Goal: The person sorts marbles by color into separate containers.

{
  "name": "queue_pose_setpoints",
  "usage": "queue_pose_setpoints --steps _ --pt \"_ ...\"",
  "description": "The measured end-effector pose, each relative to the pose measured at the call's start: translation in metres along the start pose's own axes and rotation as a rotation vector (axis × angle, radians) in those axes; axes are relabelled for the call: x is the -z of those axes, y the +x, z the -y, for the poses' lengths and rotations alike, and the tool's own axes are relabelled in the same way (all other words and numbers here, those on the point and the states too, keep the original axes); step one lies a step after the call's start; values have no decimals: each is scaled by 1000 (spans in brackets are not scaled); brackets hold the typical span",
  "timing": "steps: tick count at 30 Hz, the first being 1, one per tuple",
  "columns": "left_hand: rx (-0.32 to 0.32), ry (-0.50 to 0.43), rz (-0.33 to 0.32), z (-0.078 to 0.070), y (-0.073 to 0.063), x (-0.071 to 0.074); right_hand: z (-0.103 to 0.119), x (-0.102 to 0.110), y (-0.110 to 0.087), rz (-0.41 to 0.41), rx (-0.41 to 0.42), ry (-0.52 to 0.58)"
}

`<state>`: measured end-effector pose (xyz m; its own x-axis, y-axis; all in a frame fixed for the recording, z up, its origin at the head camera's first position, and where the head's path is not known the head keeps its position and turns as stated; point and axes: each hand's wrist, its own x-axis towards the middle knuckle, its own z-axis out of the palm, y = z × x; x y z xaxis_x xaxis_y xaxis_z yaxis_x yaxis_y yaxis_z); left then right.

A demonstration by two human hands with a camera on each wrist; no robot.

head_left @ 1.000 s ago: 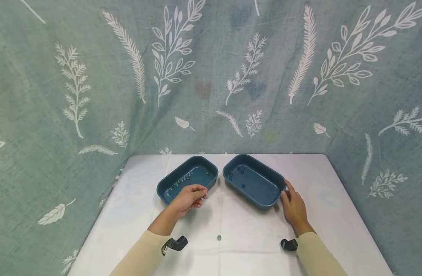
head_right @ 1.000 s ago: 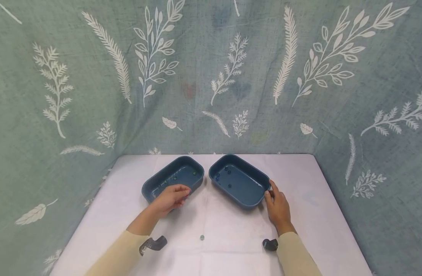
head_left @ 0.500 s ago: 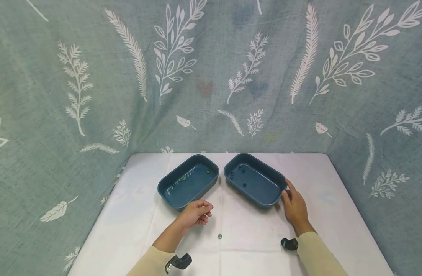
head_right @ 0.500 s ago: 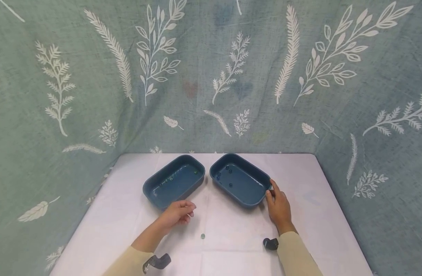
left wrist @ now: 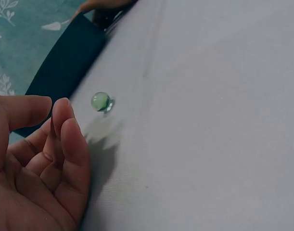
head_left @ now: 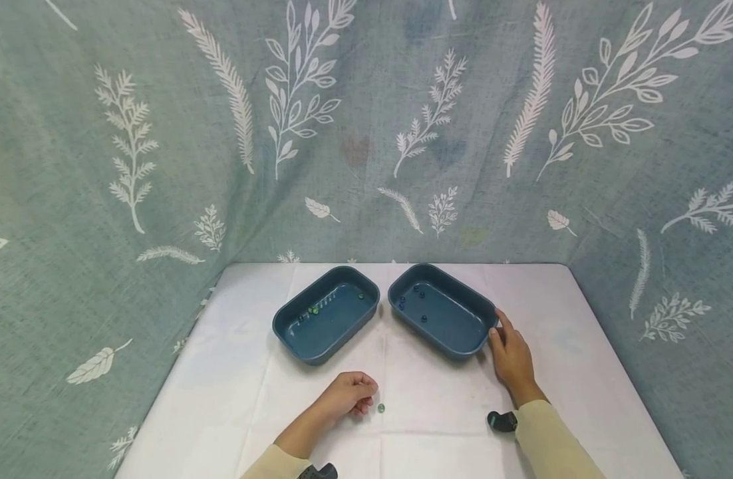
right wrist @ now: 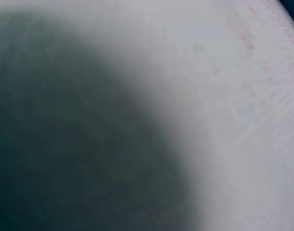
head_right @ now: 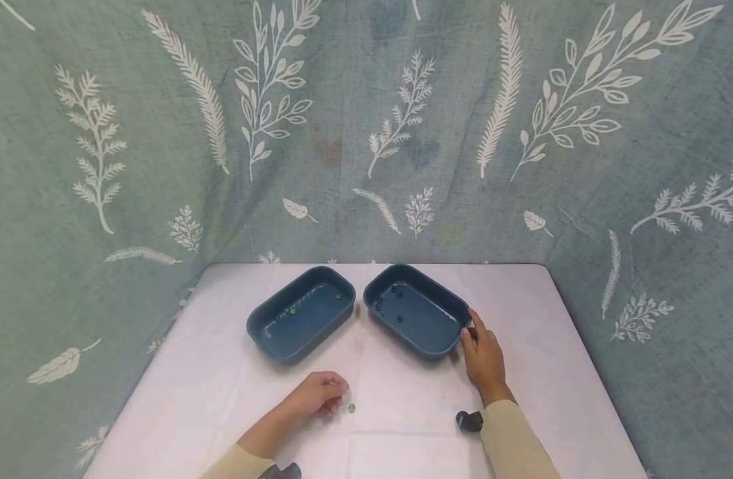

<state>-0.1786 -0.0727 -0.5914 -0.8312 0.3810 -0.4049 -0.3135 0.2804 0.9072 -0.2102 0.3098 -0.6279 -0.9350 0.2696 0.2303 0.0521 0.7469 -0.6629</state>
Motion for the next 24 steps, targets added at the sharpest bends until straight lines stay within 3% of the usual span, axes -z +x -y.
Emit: queue_pose_setpoints --steps 9,16,24 --pt "-14 91 3 4 -2 -8 2 0 -1 2 -2 0" --pt "22 199 26 -3 -5 -19 0 0 0 4 2 -3" --pt "-3 277 40 -5 -1 -25 -1 0 0 -8 16 10"
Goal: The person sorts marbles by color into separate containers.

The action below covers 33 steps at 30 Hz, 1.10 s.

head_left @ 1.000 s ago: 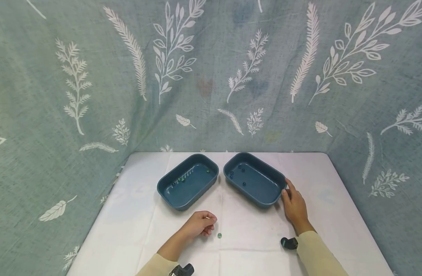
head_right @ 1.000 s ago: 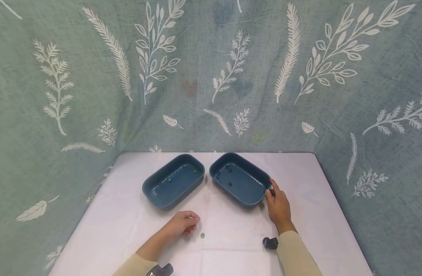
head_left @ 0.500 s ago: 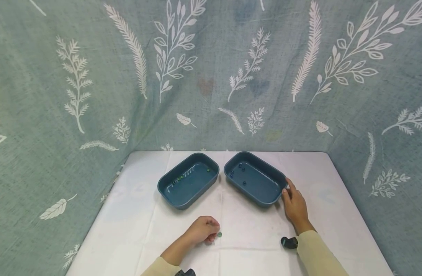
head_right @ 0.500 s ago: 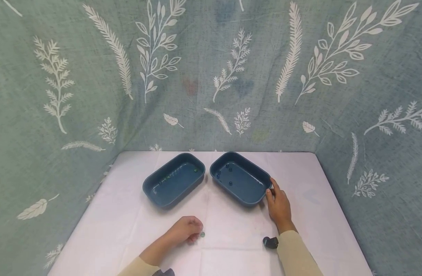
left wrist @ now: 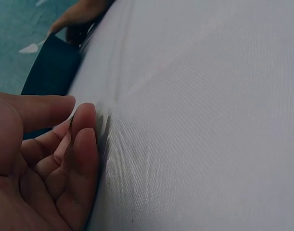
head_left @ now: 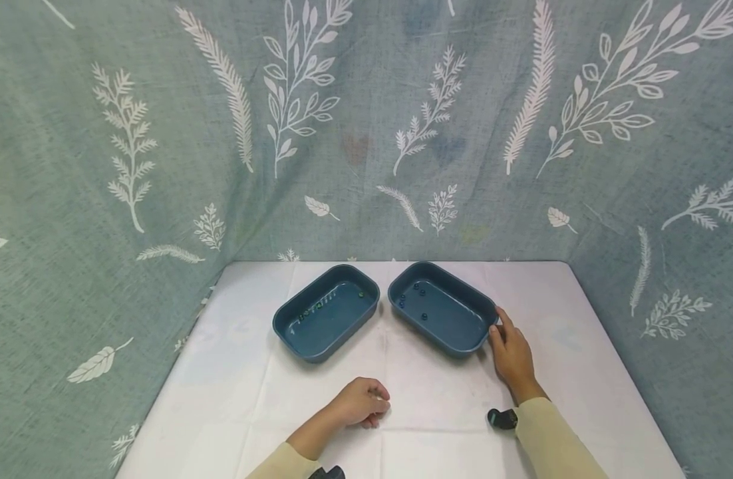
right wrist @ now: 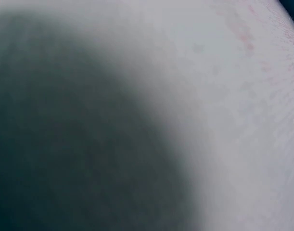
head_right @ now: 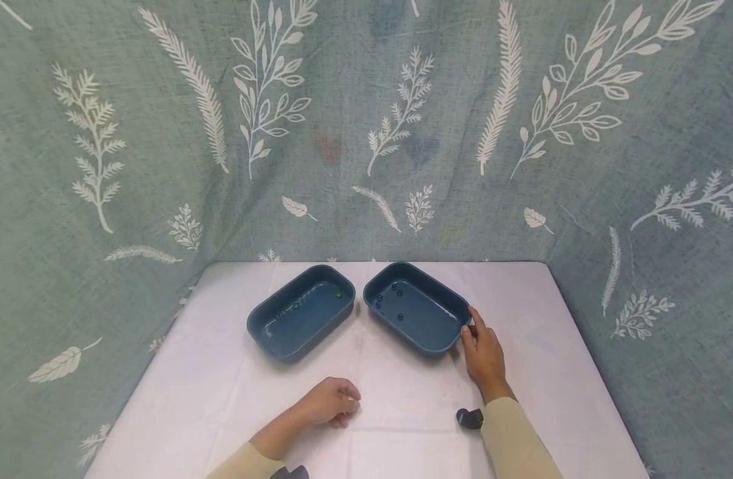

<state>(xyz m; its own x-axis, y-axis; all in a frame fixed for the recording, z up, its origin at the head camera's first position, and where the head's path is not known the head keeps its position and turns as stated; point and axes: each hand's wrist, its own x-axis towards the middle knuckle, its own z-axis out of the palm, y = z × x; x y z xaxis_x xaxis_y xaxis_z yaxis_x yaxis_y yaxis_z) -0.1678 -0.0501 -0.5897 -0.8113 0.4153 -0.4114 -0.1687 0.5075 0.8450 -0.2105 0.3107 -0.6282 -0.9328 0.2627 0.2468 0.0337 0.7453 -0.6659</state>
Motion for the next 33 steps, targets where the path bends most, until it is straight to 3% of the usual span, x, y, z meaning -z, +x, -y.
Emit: queue_pose_setpoints --steps 8,15,20,33 --pt "3 16 -6 3 2 -1 -1 -1 1 5 -2 -7" --pt "29 -39 7 7 7 2 0 -1 1 10 -18 -8" --pt "9 -72 14 12 9 5 0 0 0 8 -9 -2" --pt "3 -145 -22 13 6 9 0 0 1 -1 -2 -1"
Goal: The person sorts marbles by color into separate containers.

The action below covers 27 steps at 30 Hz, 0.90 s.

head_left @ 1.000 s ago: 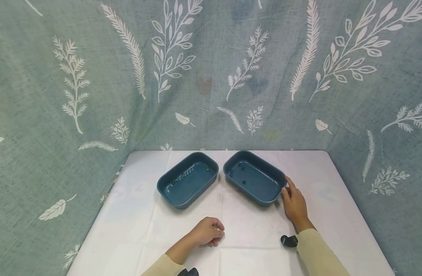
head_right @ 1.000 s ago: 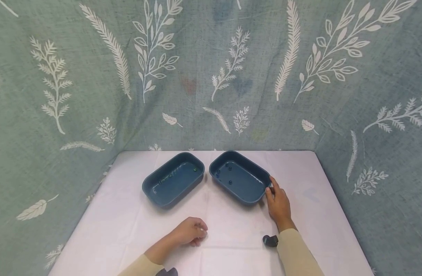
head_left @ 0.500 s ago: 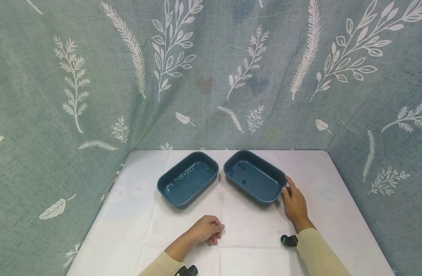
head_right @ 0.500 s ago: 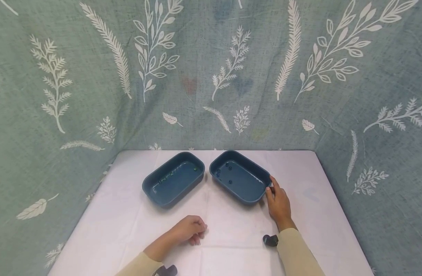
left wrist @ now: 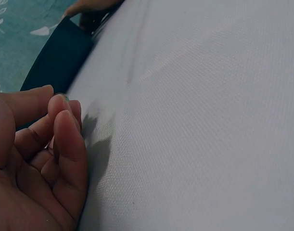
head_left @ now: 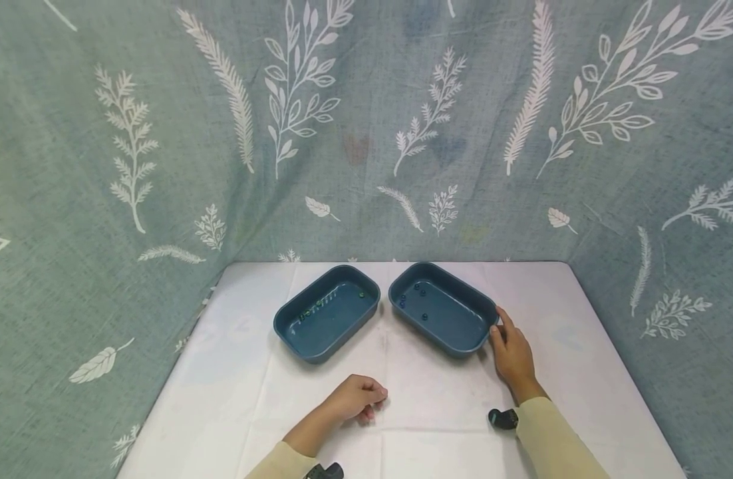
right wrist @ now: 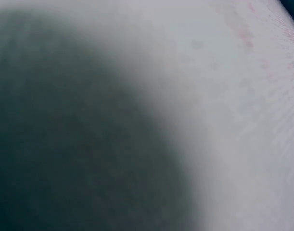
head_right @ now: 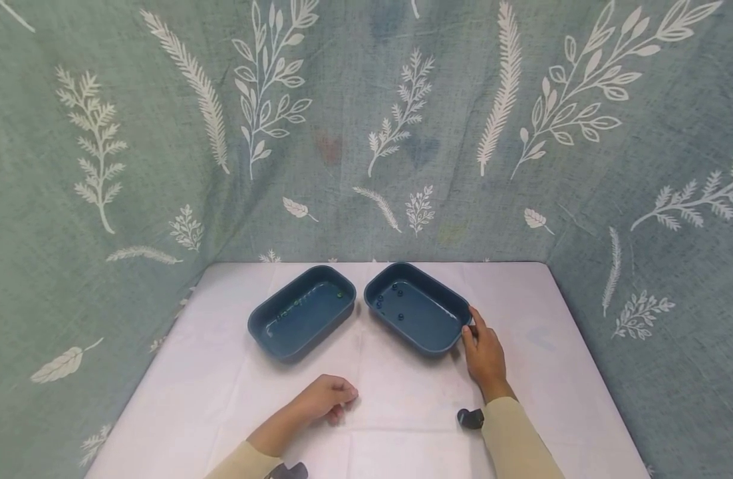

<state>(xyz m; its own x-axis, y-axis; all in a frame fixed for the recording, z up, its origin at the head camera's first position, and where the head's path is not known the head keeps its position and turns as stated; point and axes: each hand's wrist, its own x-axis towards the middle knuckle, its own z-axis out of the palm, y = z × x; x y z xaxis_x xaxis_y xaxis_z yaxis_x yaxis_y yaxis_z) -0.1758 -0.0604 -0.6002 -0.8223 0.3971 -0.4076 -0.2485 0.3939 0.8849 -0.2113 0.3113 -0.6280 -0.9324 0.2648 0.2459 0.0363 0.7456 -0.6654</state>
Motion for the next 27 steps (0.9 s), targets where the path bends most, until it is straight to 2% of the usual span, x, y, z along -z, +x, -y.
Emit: queue_pose_setpoints --steps 8,15,22,27 --pt "15 -5 -16 0 3 2 0 -1 1 5 -3 -5" --pt "6 -8 -18 -9 5 7 -2 -1 0 3 -13 -1" --pt "-26 -28 -23 -21 9 19 -2 -2 -1 -1 -18 4" --pt "-61 1 -34 -25 11 32 -1 -2 -1 -17 15 19"
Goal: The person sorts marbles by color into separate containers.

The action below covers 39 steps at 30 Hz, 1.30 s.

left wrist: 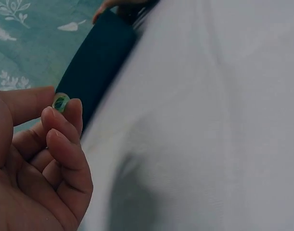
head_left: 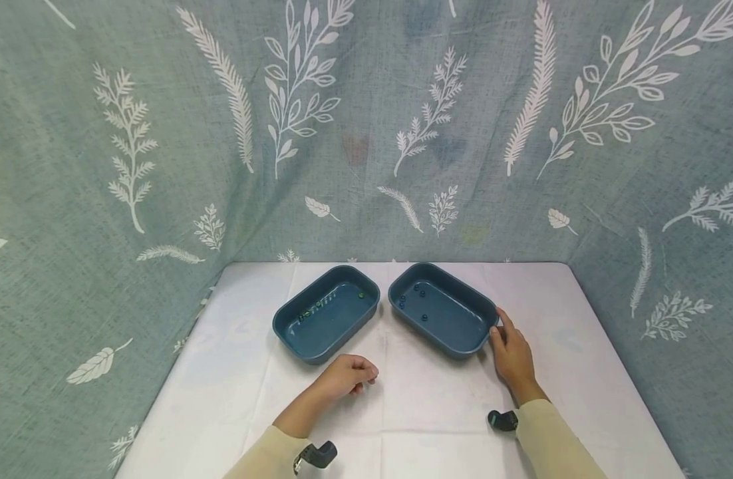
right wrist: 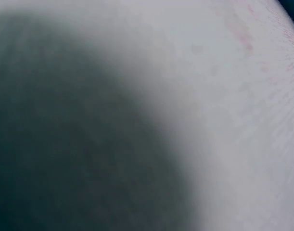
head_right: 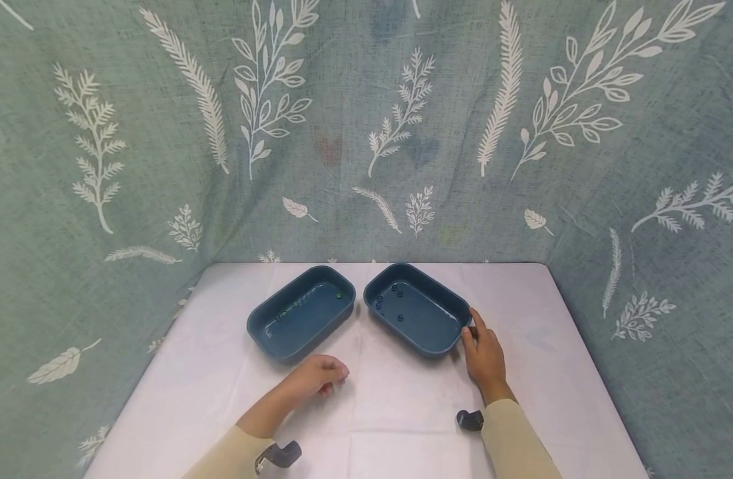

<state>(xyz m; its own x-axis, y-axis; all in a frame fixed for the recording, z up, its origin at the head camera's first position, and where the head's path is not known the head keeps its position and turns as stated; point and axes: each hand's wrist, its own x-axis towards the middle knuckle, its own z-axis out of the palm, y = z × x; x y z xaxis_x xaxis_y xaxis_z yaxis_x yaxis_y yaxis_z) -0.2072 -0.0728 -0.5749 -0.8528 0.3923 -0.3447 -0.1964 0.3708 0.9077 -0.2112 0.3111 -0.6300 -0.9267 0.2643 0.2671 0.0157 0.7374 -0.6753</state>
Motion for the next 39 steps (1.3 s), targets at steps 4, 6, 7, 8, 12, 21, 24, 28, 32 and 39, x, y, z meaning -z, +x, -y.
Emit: queue_pose_setpoints --steps 4,6,7,8,12,21,24,28,32,39 --pt "-13 -5 -3 -5 2 10 -1 0 0 -10 13 6" --pt "-17 -16 -7 -7 3 14 -1 0 0 -9 9 6" --pt "-15 -25 -13 -8 3 16 -1 0 0 -8 5 6" --pt "-9 -34 -18 -8 3 18 -1 0 -1 -5 3 8" --pt "2 -87 -29 -13 2 27 -1 0 -1 5 -9 5" --pt "-40 -202 -61 -27 -3 57 0 0 -1 17 -13 -7" --pt "-35 -208 -71 -32 -3 67 2 1 -1 19 -13 -10" --pt "-32 -202 -72 -39 1 78 1 1 -1 13 -10 -7" --pt "-30 -191 -85 -44 8 87 -1 0 -1 5 -1 0" --pt "-16 -206 -122 -49 28 104 -1 -1 0 6 1 -6"
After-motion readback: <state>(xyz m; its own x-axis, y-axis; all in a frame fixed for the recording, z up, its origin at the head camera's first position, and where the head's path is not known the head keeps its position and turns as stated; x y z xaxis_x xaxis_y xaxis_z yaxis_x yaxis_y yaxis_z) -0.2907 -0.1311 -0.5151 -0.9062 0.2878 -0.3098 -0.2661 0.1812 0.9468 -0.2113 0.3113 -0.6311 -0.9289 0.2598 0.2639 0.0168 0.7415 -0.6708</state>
